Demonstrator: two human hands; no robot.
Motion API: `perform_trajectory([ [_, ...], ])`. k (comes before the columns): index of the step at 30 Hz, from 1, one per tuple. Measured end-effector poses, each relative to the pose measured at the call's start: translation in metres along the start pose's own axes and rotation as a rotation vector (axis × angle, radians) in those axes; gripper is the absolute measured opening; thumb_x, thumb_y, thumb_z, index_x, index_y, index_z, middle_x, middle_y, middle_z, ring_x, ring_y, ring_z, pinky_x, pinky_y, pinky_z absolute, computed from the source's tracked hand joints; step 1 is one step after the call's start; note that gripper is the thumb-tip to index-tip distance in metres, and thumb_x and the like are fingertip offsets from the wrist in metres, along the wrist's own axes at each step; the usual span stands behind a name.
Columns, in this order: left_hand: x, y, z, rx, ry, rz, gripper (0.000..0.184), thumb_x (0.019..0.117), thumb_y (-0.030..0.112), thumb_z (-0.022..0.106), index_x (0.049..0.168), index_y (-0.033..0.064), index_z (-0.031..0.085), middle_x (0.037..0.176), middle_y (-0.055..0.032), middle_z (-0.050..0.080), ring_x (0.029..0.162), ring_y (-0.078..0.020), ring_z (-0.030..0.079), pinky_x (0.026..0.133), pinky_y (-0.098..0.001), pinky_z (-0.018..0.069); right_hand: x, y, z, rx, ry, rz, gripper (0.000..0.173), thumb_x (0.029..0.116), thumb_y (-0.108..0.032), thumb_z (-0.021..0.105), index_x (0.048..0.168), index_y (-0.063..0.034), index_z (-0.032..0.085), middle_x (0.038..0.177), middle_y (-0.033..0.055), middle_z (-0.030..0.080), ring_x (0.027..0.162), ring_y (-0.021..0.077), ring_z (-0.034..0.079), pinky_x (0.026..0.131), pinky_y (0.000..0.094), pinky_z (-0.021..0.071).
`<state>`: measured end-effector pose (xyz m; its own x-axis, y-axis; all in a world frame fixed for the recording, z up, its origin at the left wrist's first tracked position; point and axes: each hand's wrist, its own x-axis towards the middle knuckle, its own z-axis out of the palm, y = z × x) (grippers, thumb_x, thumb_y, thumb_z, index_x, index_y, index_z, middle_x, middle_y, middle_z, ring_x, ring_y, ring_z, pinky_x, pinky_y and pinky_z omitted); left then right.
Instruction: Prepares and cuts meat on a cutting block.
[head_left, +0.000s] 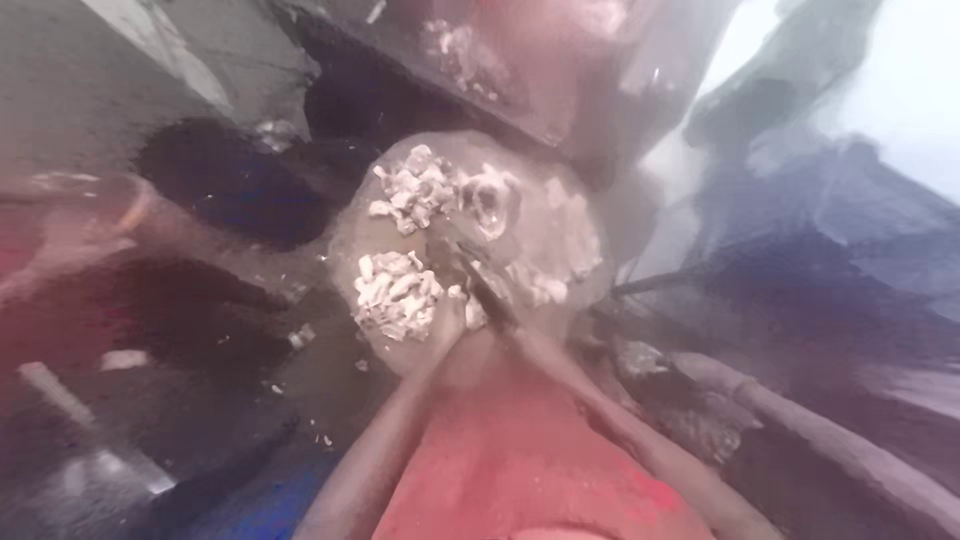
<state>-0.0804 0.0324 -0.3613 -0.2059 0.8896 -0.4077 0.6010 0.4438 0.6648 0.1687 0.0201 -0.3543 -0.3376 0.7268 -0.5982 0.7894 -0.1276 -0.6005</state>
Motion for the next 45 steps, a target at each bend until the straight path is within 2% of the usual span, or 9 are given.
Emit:
perform_trajectory([
  [9,-0.027,-0.020,-0.021,0.011,-0.081,-0.168,0.046,0.1106,0.032,0.040,0.136,-0.0037,0.054,0.120,-0.0237,0.066,0.111,-0.0336,0.066,0.099,-0.0526,0.0516,-0.038,-0.058,-0.017,0.191,0.203,-0.325,0.054,0.1073,-0.032,0.042,0.150,-0.0001,0.046,0.140,0.0189,0.060,0.127,0.0220,0.060,0.111,0.0395,0.0477],
  [16,-0.017,0.006,-0.073,-0.164,0.107,-0.142,0.049,0.1118,0.033,0.039,0.142,-0.0027,0.052,0.130,-0.0265,0.062,0.121,-0.0353,0.062,0.105,-0.0535,0.0476,-0.016,-0.007,0.000,-0.001,-0.003,-0.058,0.060,0.1087,-0.050,0.036,0.135,-0.0028,0.061,0.120,0.0209,0.068,0.113,0.0332,0.067,0.101,0.0544,0.0516],
  [20,0.000,0.031,-0.091,-0.605,0.045,-0.086,0.044,0.1077,0.039,0.051,0.137,0.0068,0.057,0.115,-0.0123,0.069,0.099,-0.0193,0.068,0.088,-0.0411,0.0581,-0.073,0.028,0.012,0.111,0.146,0.056,0.051,0.1093,-0.046,0.037,0.144,-0.0115,0.054,0.115,0.0153,0.071,0.104,0.0282,0.070,0.094,0.0529,0.0564],
  [24,0.032,0.033,-0.028,0.044,-0.147,0.210,0.061,0.0979,0.033,0.069,0.151,0.0133,0.048,0.145,-0.0173,0.054,0.126,-0.0329,0.058,0.104,-0.0522,0.0508,-0.083,0.078,0.036,0.112,0.326,0.151,0.051,0.1089,-0.047,0.035,0.139,-0.0116,0.057,0.100,0.0131,0.072,0.089,0.0272,0.072,0.082,0.0534,0.0587],
  [27,0.042,0.009,0.006,0.464,-0.044,0.327,0.043,0.0919,0.036,0.070,0.129,0.0130,0.068,0.142,-0.0210,0.054,0.130,-0.0419,0.052,0.105,-0.0571,0.0464,-0.078,0.074,0.027,0.194,0.294,0.136,0.048,0.1100,-0.041,0.040,0.135,-0.0051,0.058,0.103,0.0169,0.071,0.092,0.0279,0.071,0.087,0.0503,0.0578],
  [33,-0.004,-0.003,0.003,0.312,-0.440,0.010,0.050,0.1054,0.044,0.051,0.130,0.0015,0.061,0.116,-0.0237,0.068,0.107,-0.0382,0.067,0.096,-0.0601,0.0517,-0.102,-0.008,-0.027,0.255,0.270,-0.110,0.058,0.1068,-0.051,0.038,0.143,-0.0087,0.055,0.111,0.0096,0.071,0.097,0.0167,0.069,0.090,0.0412,0.0576],
  [37,-0.017,-0.030,0.019,0.121,-0.406,0.047,0.043,0.1053,0.041,0.053,0.122,0.0030,0.067,0.104,-0.0151,0.071,0.095,-0.0255,0.070,0.091,-0.0491,0.0562,-0.083,-0.046,-0.019,0.323,0.392,-0.483,0.071,0.1036,-0.059,0.040,0.128,0.0038,0.063,0.107,0.0138,0.072,0.094,0.0120,0.068,0.088,0.0328,0.0580],
  [41,-0.023,-0.028,0.020,0.137,-0.383,0.015,0.045,0.1065,0.038,0.052,0.131,0.0023,0.063,0.116,-0.0199,0.069,0.108,-0.0311,0.068,0.100,-0.0524,0.0518,-0.017,-0.007,0.015,0.016,0.078,-0.042,0.060,0.1070,-0.054,0.038,0.134,-0.0061,0.061,0.114,0.0187,0.070,0.107,0.0326,0.069,0.097,0.0558,0.0527],
  [45,-0.040,-0.044,0.021,0.159,-0.256,0.039,0.047,0.1024,0.041,0.058,0.139,0.0116,0.061,0.130,-0.0147,0.067,0.120,-0.0294,0.064,0.107,-0.0532,0.0484,-0.034,-0.032,0.007,-0.038,0.042,-0.043,0.057,0.1084,-0.049,0.037,0.133,-0.0039,0.061,0.112,0.0188,0.071,0.106,0.0315,0.069,0.097,0.0532,0.0535],
])
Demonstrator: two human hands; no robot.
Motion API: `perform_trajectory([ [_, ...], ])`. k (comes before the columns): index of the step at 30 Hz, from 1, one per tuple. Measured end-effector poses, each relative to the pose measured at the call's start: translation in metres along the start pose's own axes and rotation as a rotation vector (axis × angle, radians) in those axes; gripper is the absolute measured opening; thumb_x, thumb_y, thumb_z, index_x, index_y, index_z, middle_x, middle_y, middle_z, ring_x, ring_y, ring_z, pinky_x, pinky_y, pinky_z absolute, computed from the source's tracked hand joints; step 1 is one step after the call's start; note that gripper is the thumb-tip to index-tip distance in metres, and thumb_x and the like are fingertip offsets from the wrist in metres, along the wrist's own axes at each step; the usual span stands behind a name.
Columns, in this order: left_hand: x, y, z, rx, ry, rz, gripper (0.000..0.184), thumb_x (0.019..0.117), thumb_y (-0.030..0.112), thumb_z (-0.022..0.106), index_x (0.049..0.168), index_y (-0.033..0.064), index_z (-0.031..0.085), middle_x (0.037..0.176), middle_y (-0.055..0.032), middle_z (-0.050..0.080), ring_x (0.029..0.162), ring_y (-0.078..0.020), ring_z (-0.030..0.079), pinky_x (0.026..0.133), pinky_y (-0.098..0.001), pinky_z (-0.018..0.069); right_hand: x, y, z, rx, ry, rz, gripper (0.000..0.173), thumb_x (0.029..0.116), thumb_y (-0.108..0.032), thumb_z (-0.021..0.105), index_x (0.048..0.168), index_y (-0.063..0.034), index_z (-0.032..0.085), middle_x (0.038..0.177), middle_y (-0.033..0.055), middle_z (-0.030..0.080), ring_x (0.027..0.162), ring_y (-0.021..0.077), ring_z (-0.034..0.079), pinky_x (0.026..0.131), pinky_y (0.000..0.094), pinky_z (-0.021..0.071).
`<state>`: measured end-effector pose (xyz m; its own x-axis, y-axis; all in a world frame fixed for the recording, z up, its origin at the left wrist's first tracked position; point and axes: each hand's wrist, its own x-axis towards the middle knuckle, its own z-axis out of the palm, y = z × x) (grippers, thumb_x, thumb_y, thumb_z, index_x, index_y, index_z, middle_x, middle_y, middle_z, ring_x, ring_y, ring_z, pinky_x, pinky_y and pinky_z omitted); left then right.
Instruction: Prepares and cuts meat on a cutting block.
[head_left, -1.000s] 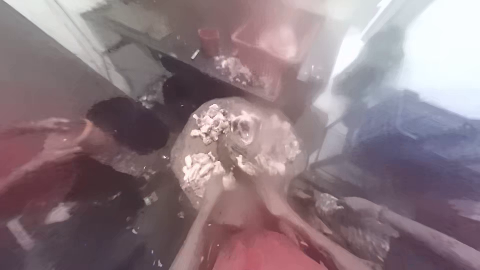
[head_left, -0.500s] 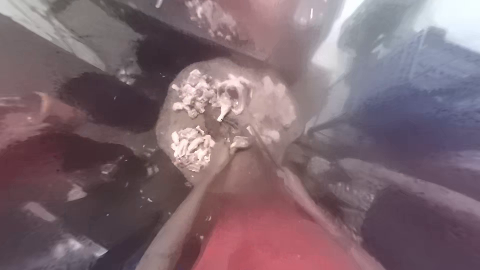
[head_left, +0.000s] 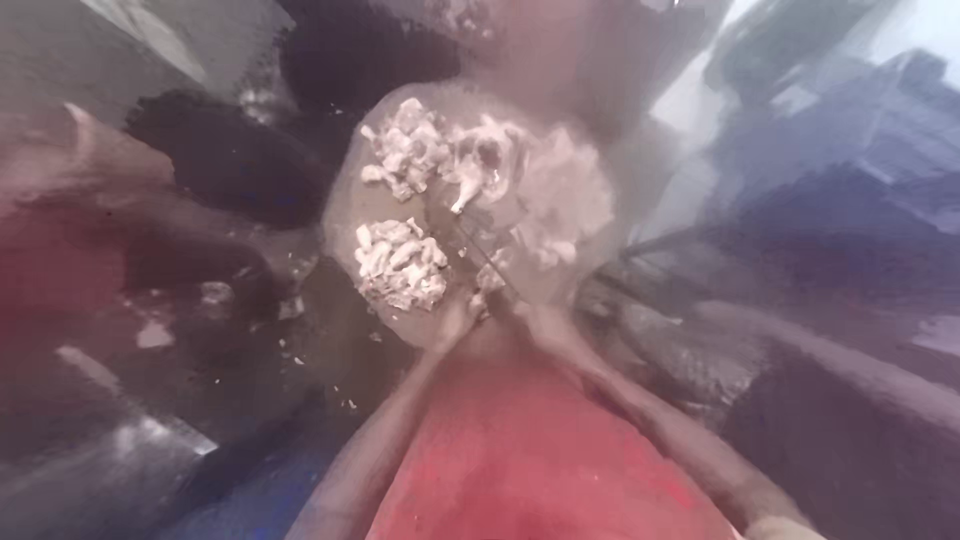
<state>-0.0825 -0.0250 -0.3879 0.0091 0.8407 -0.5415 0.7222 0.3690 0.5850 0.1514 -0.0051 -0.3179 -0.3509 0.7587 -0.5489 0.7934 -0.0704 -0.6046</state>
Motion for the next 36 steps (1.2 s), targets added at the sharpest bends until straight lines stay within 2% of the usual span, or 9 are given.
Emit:
perform_trajectory([
  [2,-0.006,-0.003,0.000,-0.021,0.046,-0.013,0.044,0.1005,0.039,0.061,0.131,0.0073,0.066,0.122,-0.0163,0.069,0.115,-0.0312,0.066,0.103,-0.0545,0.0502,-0.020,-0.020,-0.013,0.135,0.047,-0.147,0.051,0.1074,-0.040,0.041,0.130,0.0016,0.060,0.103,0.0171,0.069,0.093,0.0254,0.068,0.088,0.0451,0.0561],
  [5,-0.015,-0.009,0.000,-0.068,0.068,0.019,0.038,0.0998,0.032,0.064,0.119,-0.0007,0.069,0.114,-0.0198,0.070,0.107,-0.0318,0.068,0.099,-0.0520,0.0523,-0.031,-0.014,0.000,0.299,0.139,-0.382,0.061,0.1053,-0.048,0.043,0.127,0.0058,0.062,0.105,0.0144,0.071,0.093,0.0130,0.067,0.089,0.0326,0.0567],
  [11,-0.019,0.014,-0.042,-0.073,-0.051,-0.050,0.035,0.1022,0.036,0.059,0.116,0.0055,0.070,0.104,-0.0148,0.071,0.097,-0.0268,0.068,0.091,-0.0511,0.0536,-0.019,0.023,0.009,0.037,-0.252,0.117,0.066,0.1079,-0.057,0.032,0.132,-0.0019,0.059,0.115,0.0219,0.067,0.107,0.0351,0.067,0.095,0.0573,0.0529],
  [14,-0.037,0.055,-0.096,-0.304,-0.147,0.176,0.024,0.1028,0.031,0.060,0.111,0.0107,0.070,0.092,-0.0006,0.069,0.079,-0.0092,0.066,0.075,-0.0308,0.0570,-0.029,0.030,0.012,0.024,-0.228,0.076,0.063,0.1075,-0.055,0.037,0.134,-0.0015,0.058,0.115,0.0228,0.068,0.108,0.0369,0.068,0.096,0.0586,0.0527],
  [18,0.001,0.097,-0.141,-0.308,0.016,0.260,0.038,0.1043,0.032,0.060,0.141,0.0225,0.057,0.133,-0.0020,0.065,0.112,-0.0153,0.066,0.095,-0.0415,0.0564,-0.017,0.056,-0.009,0.062,-0.218,-0.098,0.055,0.1071,-0.051,0.045,0.126,-0.0021,0.063,0.110,0.0203,0.069,0.103,0.0332,0.069,0.096,0.0551,0.0535],
  [21,0.073,0.073,-0.142,-0.279,0.334,0.151,0.039,0.1061,0.035,0.056,0.140,0.0143,0.057,0.135,-0.0118,0.064,0.118,-0.0271,0.064,0.101,-0.0526,0.0519,0.005,0.083,-0.040,0.099,-0.206,-0.059,0.059,0.1065,-0.053,0.044,0.127,-0.0014,0.062,0.114,0.0215,0.068,0.107,0.0333,0.067,0.098,0.0551,0.0520],
  [25,0.142,0.052,-0.112,0.042,0.337,0.036,0.050,0.1013,0.039,0.062,0.139,0.0061,0.057,0.131,-0.0234,0.063,0.119,-0.0407,0.063,0.099,-0.0624,0.0505,0.019,0.096,-0.041,0.240,0.065,0.125,0.055,0.1077,-0.049,0.044,0.137,-0.0039,0.057,0.117,0.0190,0.068,0.108,0.0285,0.067,0.098,0.0494,0.0528],
  [28,0.161,0.064,-0.098,0.343,0.415,-0.049,0.044,0.0992,0.039,0.060,0.134,0.0117,0.063,0.132,-0.0205,0.063,0.122,-0.0434,0.060,0.096,-0.0679,0.0495,0.024,0.090,-0.027,0.323,0.199,0.154,0.049,0.1090,-0.041,0.045,0.140,-0.0046,0.054,0.115,0.0188,0.069,0.104,0.0273,0.068,0.096,0.0475,0.0544],
  [36,0.064,0.063,-0.104,0.218,0.000,0.128,0.034,0.1075,0.028,0.051,0.136,0.0135,0.064,0.125,-0.0166,0.069,0.113,-0.0346,0.068,0.099,-0.0586,0.0513,0.019,0.094,-0.021,0.273,0.194,0.136,0.053,0.1073,-0.050,0.043,0.134,-0.0063,0.057,0.103,0.0145,0.070,0.093,0.0253,0.070,0.087,0.0480,0.0571],
])
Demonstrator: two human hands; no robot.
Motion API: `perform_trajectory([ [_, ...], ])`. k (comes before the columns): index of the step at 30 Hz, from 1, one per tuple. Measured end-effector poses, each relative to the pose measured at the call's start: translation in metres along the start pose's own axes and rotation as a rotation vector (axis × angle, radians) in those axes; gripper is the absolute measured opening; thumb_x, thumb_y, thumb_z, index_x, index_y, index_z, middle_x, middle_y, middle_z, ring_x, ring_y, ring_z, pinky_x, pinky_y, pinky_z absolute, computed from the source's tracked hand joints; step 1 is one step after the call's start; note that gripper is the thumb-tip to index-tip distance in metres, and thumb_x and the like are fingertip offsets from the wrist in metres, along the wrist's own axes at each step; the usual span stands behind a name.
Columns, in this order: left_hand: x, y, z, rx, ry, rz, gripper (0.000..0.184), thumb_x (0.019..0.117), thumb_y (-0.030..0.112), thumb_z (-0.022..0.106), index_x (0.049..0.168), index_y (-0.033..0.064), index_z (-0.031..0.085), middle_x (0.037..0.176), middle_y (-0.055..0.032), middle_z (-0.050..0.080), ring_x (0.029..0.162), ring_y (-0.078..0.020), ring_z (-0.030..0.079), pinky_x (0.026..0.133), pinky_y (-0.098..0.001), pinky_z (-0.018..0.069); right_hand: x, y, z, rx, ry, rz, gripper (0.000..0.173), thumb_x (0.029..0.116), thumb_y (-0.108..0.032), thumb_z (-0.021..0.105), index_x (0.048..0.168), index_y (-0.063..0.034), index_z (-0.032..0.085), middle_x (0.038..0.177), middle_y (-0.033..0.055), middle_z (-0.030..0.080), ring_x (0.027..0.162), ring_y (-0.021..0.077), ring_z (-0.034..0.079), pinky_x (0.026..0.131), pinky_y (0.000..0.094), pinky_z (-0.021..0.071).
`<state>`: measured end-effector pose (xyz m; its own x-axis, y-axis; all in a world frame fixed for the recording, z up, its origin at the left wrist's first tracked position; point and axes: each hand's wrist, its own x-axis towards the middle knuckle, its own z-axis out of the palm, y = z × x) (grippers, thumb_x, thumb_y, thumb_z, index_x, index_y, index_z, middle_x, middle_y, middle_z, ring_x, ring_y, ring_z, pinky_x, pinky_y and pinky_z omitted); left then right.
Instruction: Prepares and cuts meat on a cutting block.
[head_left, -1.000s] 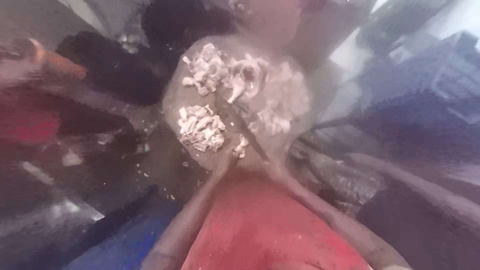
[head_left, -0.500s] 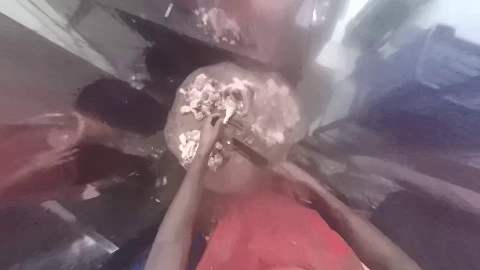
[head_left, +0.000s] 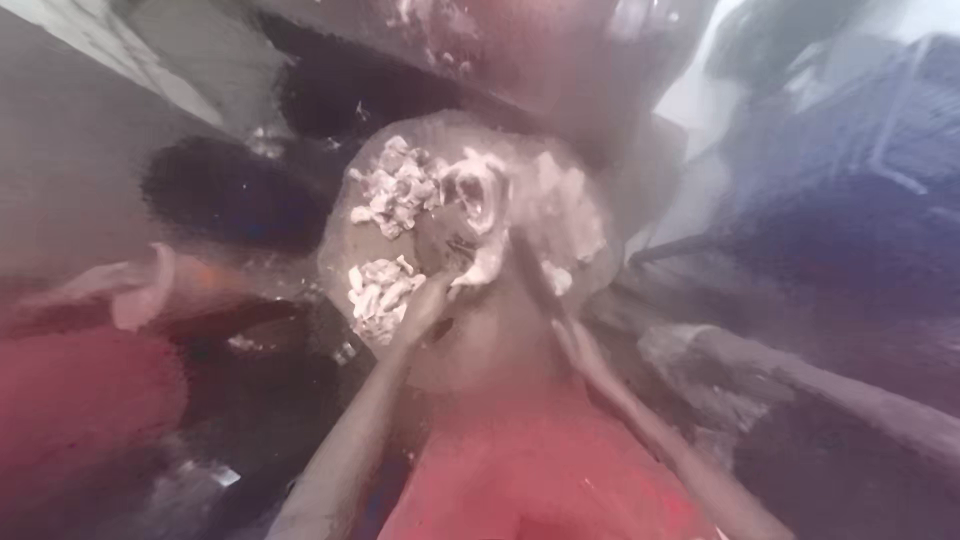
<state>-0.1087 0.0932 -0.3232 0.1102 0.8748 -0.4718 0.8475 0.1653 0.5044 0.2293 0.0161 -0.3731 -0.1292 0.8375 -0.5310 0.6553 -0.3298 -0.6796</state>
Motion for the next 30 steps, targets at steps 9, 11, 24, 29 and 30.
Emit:
perform_trajectory([
  [9,-0.042,-0.004,0.088,-0.574,-0.043,-0.107,0.044,0.1027,0.037,0.061,0.135,0.0070,0.058,0.108,-0.0129,0.070,0.093,-0.0195,0.069,0.086,-0.0422,0.0578,-0.035,-0.086,-0.028,0.169,-0.021,-0.368,0.056,0.1072,-0.045,0.038,0.136,-0.0005,0.056,0.094,0.0082,0.067,0.080,0.0129,0.065,0.076,0.0340,0.0589],
  [11,-0.040,0.003,0.091,-0.528,-0.055,-0.102,0.048,0.1030,0.038,0.060,0.140,0.0077,0.054,0.109,-0.0128,0.070,0.092,-0.0209,0.069,0.084,-0.0436,0.0582,-0.055,-0.113,-0.033,0.302,0.002,-0.511,0.072,0.1052,-0.062,0.034,0.131,0.0006,0.057,0.082,0.0012,0.061,0.067,0.0059,0.058,0.063,0.0268,0.0550],
  [24,-0.030,-0.001,0.079,-0.350,0.264,-0.010,0.032,0.1054,0.030,0.057,0.129,0.0085,0.061,0.111,-0.0173,0.070,0.099,-0.0315,0.070,0.090,-0.0546,0.0559,-0.089,-0.169,-0.043,0.416,0.150,-0.951,0.060,0.1064,-0.059,0.032,0.126,-0.0093,0.059,0.098,-0.0058,0.066,0.089,-0.0035,0.063,0.079,0.0198,0.0569],
  [29,-0.033,0.005,0.064,-0.291,0.200,-0.088,0.033,0.1054,0.026,0.058,0.130,0.0052,0.060,0.116,-0.0198,0.068,0.105,-0.0336,0.068,0.095,-0.0550,0.0538,-0.032,-0.110,0.000,0.059,0.047,-0.760,0.054,0.1069,-0.047,0.042,0.122,-0.0015,0.066,0.120,0.0136,0.068,0.111,0.0171,0.065,0.098,0.0382,0.0549],
  [30,-0.037,0.008,0.058,-0.283,0.128,-0.136,0.034,0.1069,0.024,0.054,0.134,0.0034,0.056,0.121,-0.0202,0.066,0.110,-0.0330,0.065,0.099,-0.0530,0.0511,-0.016,-0.086,0.012,-0.126,-0.029,-0.578,0.052,0.1064,-0.046,0.042,0.132,-0.0056,0.063,0.125,0.0142,0.068,0.116,0.0220,0.065,0.102,0.0445,0.0530],
])
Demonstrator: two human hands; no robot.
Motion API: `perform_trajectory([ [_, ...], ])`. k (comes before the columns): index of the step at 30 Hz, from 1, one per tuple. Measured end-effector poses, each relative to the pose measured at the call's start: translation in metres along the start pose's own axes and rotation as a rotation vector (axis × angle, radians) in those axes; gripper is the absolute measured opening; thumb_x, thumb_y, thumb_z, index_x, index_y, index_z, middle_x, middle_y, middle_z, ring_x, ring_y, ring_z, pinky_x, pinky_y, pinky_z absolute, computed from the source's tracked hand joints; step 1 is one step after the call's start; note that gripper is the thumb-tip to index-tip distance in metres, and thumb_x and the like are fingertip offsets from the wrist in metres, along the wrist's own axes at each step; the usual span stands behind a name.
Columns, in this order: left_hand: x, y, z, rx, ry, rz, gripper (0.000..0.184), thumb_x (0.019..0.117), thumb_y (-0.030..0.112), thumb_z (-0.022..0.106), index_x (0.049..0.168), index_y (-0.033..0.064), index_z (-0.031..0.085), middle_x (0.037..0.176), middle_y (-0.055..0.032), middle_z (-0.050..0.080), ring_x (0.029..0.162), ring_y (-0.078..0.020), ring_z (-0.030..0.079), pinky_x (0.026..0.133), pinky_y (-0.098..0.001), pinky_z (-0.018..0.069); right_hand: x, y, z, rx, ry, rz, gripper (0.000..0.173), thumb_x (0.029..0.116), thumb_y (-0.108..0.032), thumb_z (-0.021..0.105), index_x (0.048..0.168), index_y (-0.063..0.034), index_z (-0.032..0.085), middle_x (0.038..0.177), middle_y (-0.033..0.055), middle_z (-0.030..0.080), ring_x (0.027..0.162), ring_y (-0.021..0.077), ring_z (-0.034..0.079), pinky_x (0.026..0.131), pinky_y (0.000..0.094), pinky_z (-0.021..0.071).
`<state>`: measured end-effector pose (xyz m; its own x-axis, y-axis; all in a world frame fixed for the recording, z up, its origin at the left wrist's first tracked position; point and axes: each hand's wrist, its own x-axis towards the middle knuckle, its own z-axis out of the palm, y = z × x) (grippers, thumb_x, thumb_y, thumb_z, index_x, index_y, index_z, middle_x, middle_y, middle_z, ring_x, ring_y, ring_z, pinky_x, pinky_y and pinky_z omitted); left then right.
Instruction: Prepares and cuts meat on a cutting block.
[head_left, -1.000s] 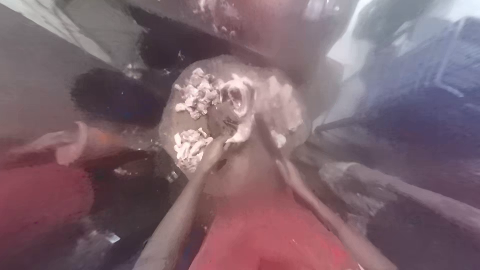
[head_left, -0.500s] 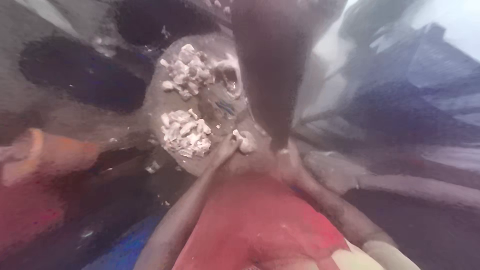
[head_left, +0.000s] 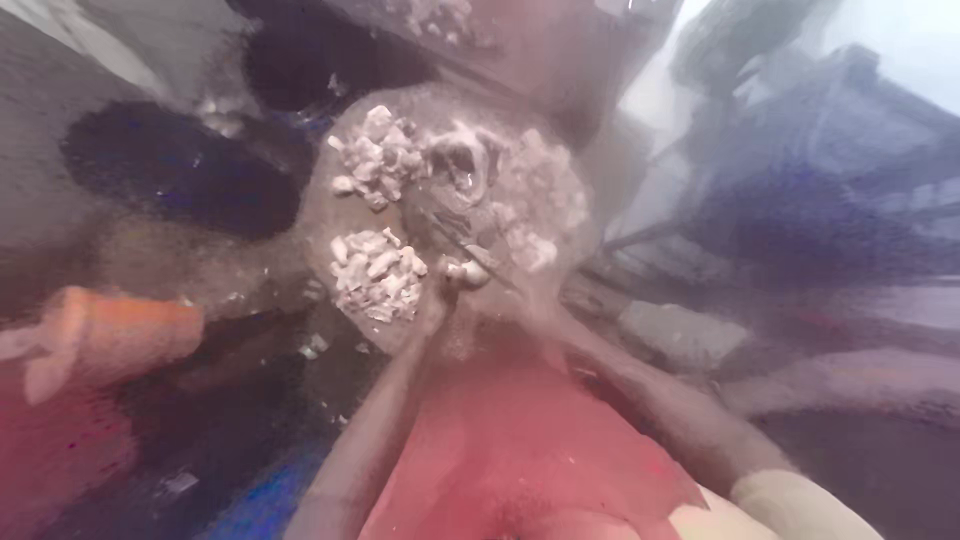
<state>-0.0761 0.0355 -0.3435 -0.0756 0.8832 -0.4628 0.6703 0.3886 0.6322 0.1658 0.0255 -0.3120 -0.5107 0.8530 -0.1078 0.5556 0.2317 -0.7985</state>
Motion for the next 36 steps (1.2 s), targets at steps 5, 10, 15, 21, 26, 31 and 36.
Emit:
perform_trajectory([
  [5,-0.020,-0.028,-0.006,-0.134,0.159,-0.048,0.035,0.1047,0.028,0.057,0.131,0.0042,0.059,0.112,-0.0183,0.068,0.097,-0.0285,0.068,0.088,-0.0500,0.0559,-0.003,0.039,0.027,-0.241,-0.324,0.432,0.071,0.1051,-0.063,0.030,0.136,-0.0075,0.060,0.119,0.0196,0.070,0.116,0.0356,0.067,0.101,0.0613,0.0495],
  [10,-0.033,-0.026,-0.014,-0.257,0.136,0.101,0.027,0.1053,0.020,0.056,0.128,0.0055,0.061,0.111,-0.0122,0.068,0.093,-0.0187,0.067,0.085,-0.0390,0.0574,0.007,0.034,0.021,0.062,-0.092,0.445,0.057,0.1095,-0.047,0.037,0.147,-0.0059,0.051,0.116,0.0191,0.069,0.106,0.0292,0.068,0.098,0.0505,0.0537],
  [15,-0.001,-0.042,0.034,0.097,0.112,0.139,0.034,0.1045,0.026,0.055,0.132,0.0068,0.065,0.140,-0.0162,0.060,0.127,-0.0308,0.060,0.109,-0.0495,0.0483,0.009,-0.032,-0.032,0.166,0.084,0.142,0.049,0.1024,-0.017,0.048,0.150,-0.0040,0.046,0.131,0.0147,0.065,0.117,0.0175,0.064,0.103,0.0388,0.0530],
  [21,0.003,-0.047,0.040,0.105,0.135,0.165,0.032,0.1048,0.026,0.053,0.127,0.0076,0.067,0.133,-0.0147,0.064,0.117,-0.0295,0.065,0.100,-0.0490,0.0538,0.000,-0.103,-0.052,0.275,0.311,-0.311,0.063,0.1058,-0.059,0.035,0.116,-0.0038,0.063,0.093,-0.0019,0.067,0.085,-0.0028,0.063,0.077,0.0196,0.0566],
  [26,-0.011,-0.041,0.037,0.095,0.104,0.090,0.038,0.1046,0.019,0.054,0.136,-0.0010,0.060,0.140,-0.0215,0.059,0.129,-0.0359,0.058,0.110,-0.0508,0.0455,-0.009,-0.022,0.035,-0.046,0.017,0.212,0.055,0.1060,-0.047,0.044,0.127,-0.0007,0.065,0.104,0.0167,0.072,0.095,0.0253,0.070,0.089,0.0467,0.0565],
  [31,-0.006,-0.046,0.031,0.196,0.071,0.149,0.034,0.1003,0.022,0.059,0.124,-0.0006,0.066,0.130,-0.0212,0.062,0.121,-0.0352,0.062,0.100,-0.0508,0.0533,-0.005,0.012,0.073,-0.034,-0.235,0.528,0.068,0.1059,-0.060,0.034,0.139,-0.0069,0.057,0.119,0.0175,0.070,0.111,0.0301,0.069,0.099,0.0546,0.0533],
  [36,-0.003,-0.027,-0.044,-0.088,0.196,0.016,0.027,0.0992,0.022,0.065,0.122,0.0067,0.065,0.111,-0.0185,0.069,0.097,-0.0321,0.070,0.086,-0.0549,0.0573,-0.030,0.025,0.045,0.017,-0.237,0.479,0.060,0.1060,-0.055,0.041,0.140,-0.0085,0.058,0.122,0.0143,0.069,0.113,0.0254,0.068,0.101,0.0496,0.0532],
])
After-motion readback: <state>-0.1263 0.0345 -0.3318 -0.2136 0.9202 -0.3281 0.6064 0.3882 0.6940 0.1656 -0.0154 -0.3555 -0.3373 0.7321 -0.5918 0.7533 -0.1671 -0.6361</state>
